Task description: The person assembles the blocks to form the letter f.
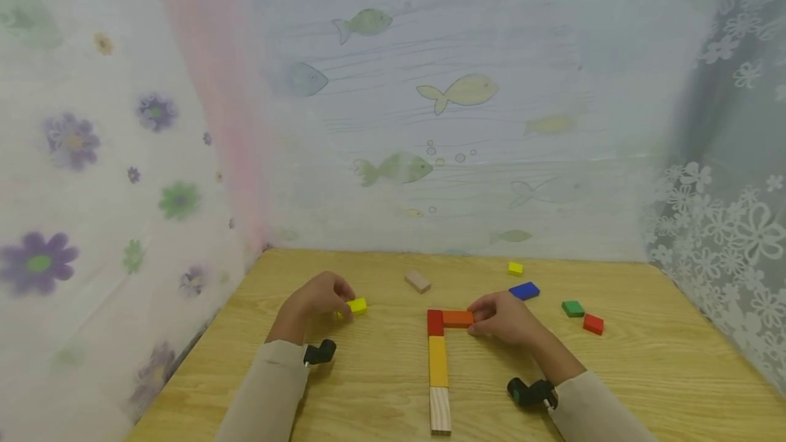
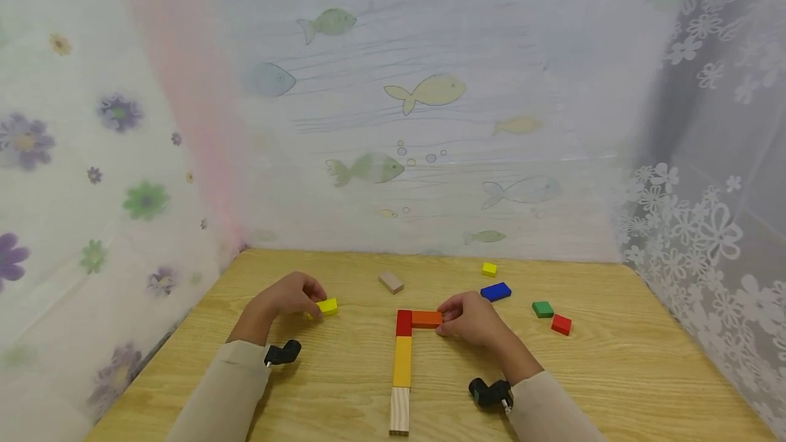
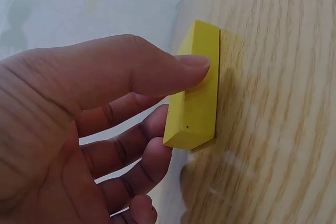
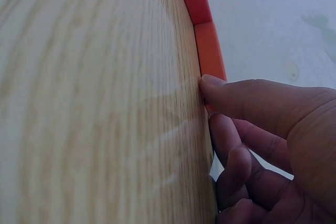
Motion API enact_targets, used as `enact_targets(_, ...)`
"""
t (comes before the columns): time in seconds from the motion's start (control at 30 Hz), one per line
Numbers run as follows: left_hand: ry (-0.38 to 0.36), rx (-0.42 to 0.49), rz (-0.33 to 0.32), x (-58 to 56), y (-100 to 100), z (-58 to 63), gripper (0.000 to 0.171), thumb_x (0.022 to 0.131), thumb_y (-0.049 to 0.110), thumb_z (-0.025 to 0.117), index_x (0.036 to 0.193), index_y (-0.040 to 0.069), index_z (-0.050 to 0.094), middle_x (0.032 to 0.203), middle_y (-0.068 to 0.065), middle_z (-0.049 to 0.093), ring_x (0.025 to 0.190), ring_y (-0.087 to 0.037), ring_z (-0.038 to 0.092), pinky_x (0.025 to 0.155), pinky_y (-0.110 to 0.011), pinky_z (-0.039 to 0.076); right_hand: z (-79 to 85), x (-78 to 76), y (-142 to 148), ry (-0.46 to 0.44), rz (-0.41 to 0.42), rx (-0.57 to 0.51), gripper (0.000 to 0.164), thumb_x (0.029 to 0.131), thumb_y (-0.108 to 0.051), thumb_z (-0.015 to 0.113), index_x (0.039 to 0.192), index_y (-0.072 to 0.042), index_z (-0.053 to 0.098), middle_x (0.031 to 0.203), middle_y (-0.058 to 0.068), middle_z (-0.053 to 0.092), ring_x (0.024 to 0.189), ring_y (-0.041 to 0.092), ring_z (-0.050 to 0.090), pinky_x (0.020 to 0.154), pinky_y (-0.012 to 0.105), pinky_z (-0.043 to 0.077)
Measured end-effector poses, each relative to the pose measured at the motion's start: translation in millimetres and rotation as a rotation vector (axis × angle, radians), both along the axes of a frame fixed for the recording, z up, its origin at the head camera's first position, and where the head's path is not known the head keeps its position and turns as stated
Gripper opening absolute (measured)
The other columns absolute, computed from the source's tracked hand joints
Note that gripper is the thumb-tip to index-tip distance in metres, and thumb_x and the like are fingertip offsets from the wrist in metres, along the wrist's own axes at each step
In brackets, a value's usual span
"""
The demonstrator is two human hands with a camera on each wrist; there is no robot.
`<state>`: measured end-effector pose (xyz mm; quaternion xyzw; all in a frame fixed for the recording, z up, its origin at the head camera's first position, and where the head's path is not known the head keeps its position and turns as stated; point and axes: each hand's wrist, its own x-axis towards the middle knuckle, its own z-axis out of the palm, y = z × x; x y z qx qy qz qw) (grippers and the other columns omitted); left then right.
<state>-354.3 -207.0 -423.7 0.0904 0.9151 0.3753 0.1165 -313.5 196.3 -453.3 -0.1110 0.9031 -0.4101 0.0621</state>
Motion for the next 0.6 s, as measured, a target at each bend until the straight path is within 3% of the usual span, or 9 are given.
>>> enact_targets(0.37, -0.005, -0.031, 0.041, 5.0, -2.4, -1.7, 0.031, 0.075, 0.002, 0.087, 0.103, 0.005, 0.075, 0.108, -0.006, 0.071, 0.094, -0.021, 0.063, 0.090, -0.041, 0.055, -4.0, -0.4, -5.2, 0.002, 0.010, -0.026, 0.039, 0.081, -0.019, 0.090, 0.115, -0.007, 0.077, 0.093, 0.001, 0.072, 0.086, 0.015, 0.065, 0.075, 0.032, 0.055)
enact_targets(0.6, 0.026, -0.053, 0.012, 0.2, 4.8, -2.1, 0.031, 0.075, 0.004, 0.086, 0.104, 0.006, 0.075, 0.108, -0.006, 0.070, 0.092, -0.022, 0.062, 0.087, -0.042, 0.055, -2.7, -0.4, -1.2, -0.001, -0.042, 0.017, 0.037, 0.080, -0.021, 0.091, 0.113, -0.012, 0.078, 0.094, -0.001, 0.072, 0.086, 0.015, 0.064, 0.075, 0.031, 0.055)
